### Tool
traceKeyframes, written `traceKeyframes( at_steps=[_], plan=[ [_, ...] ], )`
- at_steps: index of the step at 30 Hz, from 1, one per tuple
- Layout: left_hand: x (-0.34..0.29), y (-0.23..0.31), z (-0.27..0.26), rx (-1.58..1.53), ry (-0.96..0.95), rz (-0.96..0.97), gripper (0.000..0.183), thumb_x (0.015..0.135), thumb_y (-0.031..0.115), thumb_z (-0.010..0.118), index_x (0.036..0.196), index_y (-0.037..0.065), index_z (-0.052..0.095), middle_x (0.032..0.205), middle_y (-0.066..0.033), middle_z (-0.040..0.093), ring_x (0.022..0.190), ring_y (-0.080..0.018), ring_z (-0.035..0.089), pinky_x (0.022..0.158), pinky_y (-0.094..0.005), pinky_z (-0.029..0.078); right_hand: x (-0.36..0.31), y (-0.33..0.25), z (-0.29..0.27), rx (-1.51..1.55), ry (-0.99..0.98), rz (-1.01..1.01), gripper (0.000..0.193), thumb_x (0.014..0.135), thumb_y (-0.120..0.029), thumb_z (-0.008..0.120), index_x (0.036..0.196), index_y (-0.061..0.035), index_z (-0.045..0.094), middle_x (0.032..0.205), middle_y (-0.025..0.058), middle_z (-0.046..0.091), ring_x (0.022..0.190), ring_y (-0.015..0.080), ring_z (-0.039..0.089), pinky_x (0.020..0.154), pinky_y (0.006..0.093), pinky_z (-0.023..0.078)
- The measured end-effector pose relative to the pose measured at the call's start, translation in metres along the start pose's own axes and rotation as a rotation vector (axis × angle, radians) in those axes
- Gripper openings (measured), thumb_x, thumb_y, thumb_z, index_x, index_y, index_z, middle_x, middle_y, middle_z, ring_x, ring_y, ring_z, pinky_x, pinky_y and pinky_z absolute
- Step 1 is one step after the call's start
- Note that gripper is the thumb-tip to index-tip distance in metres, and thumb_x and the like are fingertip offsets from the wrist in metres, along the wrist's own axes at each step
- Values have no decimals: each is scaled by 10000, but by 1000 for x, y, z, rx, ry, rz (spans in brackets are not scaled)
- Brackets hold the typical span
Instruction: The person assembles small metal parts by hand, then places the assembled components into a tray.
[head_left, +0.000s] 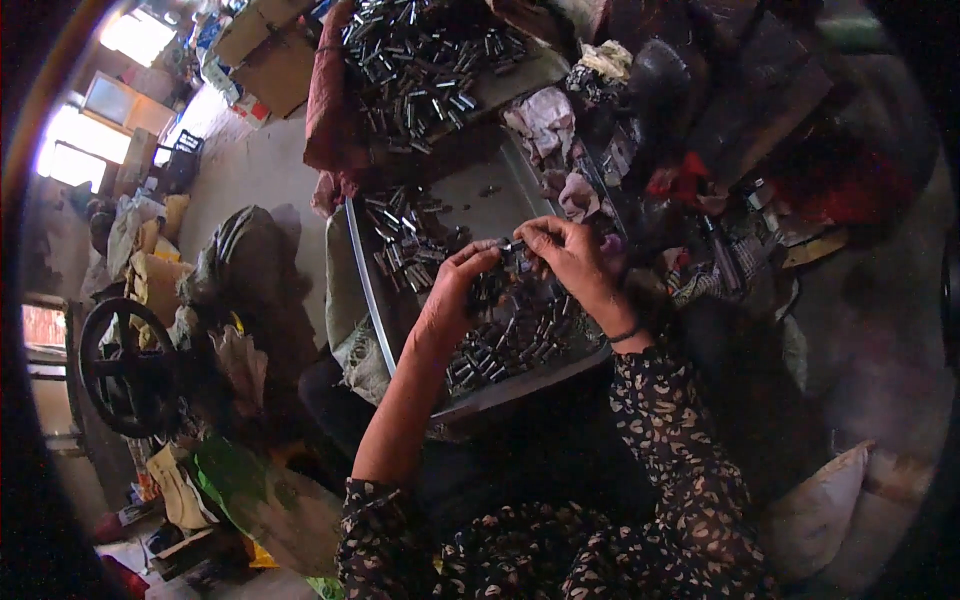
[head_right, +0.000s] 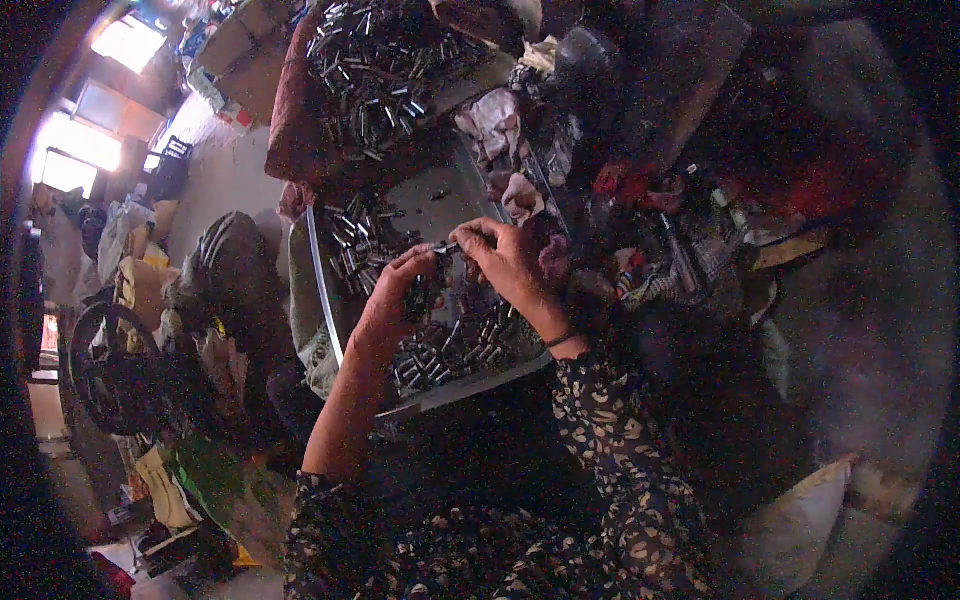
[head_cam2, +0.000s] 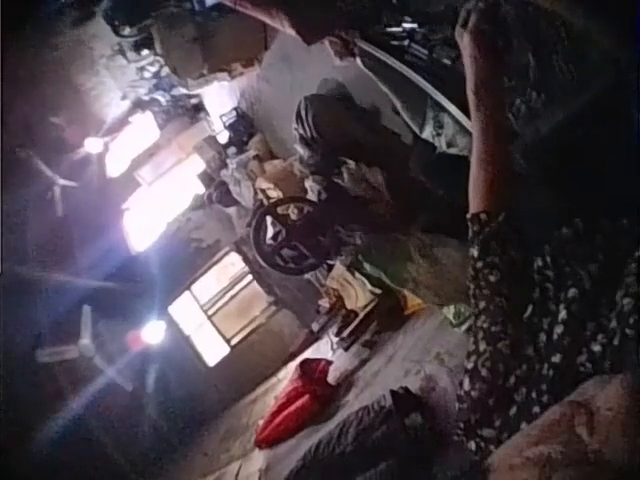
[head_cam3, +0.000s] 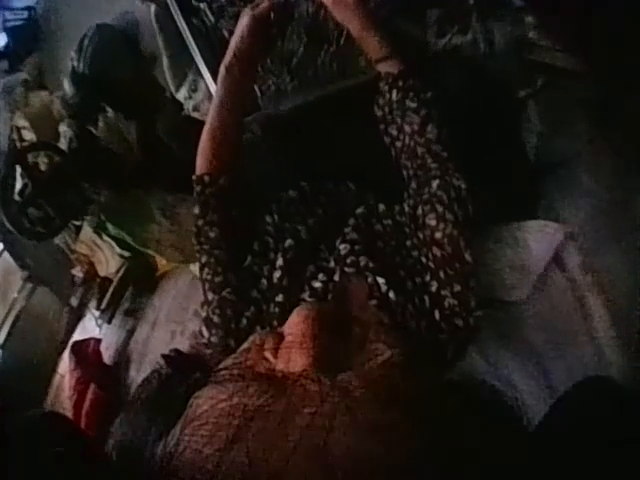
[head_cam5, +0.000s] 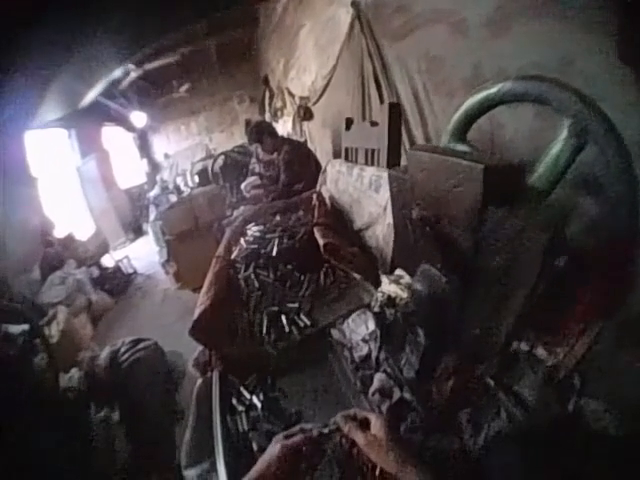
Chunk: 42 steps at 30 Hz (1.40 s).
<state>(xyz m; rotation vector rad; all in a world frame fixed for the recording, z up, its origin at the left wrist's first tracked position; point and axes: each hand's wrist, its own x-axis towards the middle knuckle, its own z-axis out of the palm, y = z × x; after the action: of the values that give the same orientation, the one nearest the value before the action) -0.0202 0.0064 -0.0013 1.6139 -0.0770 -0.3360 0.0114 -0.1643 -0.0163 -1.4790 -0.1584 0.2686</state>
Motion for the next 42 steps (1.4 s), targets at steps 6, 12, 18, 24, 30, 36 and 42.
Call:
traceKeyframes(
  at_steps=[6, 12, 18, 24, 30, 36, 42],
  plan=[
    [-3, 8, 7, -524, 148, -282, 240, 835, 168, 516, 1038, 41, 517, 852, -31, 578, 743, -123, 581, 571, -252, 474, -1, 0, 3, -35, -20, -22, 215, 827, -212, 553, 881, -11, 609, 683, -1, 581, 557, 48, 494, 492, 223, 399],
    [-2, 7, 14, -621, 228, -340, 225, 824, 201, 534, 994, 54, 543, 797, -17, 561, 660, -113, 545, 551, -235, 441, -1, 0, 7, -386, 83, -273, 198, 807, -194, 565, 874, -10, 594, 738, 102, 606, 647, 204, 593, 563, 300, 440],
    [0, -12, 15, -570, 247, -215, 279, 773, 155, 582, 1011, 13, 552, 824, -48, 583, 780, -105, 540, 662, -244, 447, -3, -2, 14, -492, 88, -382, 182, 795, -177, 567, 845, -3, 583, 819, 146, 590, 757, 314, 578, 621, 331, 448],
    [-3, 0, 13, -504, 293, -265, 286, 755, 139, 581, 1003, -2, 558, 838, -52, 585, 743, -123, 547, 635, -246, 455, -3, 1, 9, -301, 130, -185, 188, 804, -188, 573, 876, -15, 594, 725, 82, 601, 660, 188, 588, 573, 295, 440],
    [-10, 2, 2, -452, 222, -284, 286, 735, 132, 569, 984, -9, 564, 819, -52, 587, 716, -126, 546, 621, -242, 450, -4, -2, 8, -80, 6, 16, 216, 816, -224, 572, 867, -17, 608, 627, -8, 550, 521, 50, 504, 453, 210, 395],
    [-11, 8, 1, -380, 223, -312, 279, 743, 153, 560, 961, -22, 576, 803, -51, 588, 686, -123, 543, 617, -236, 446, -3, -5, 7, -137, 4, -36, 228, 815, -230, 572, 859, -9, 606, 633, 11, 573, 516, 67, 512, 450, 220, 398],
    [-13, 10, 2, -373, 237, -366, 298, 752, 167, 586, 976, -29, 579, 815, -58, 594, 697, -118, 547, 622, -222, 440, 2, 4, 8, -293, 44, -303, 223, 815, -224, 571, 863, -8, 604, 639, 35, 584, 519, 72, 512, 461, 240, 395]
  ],
)
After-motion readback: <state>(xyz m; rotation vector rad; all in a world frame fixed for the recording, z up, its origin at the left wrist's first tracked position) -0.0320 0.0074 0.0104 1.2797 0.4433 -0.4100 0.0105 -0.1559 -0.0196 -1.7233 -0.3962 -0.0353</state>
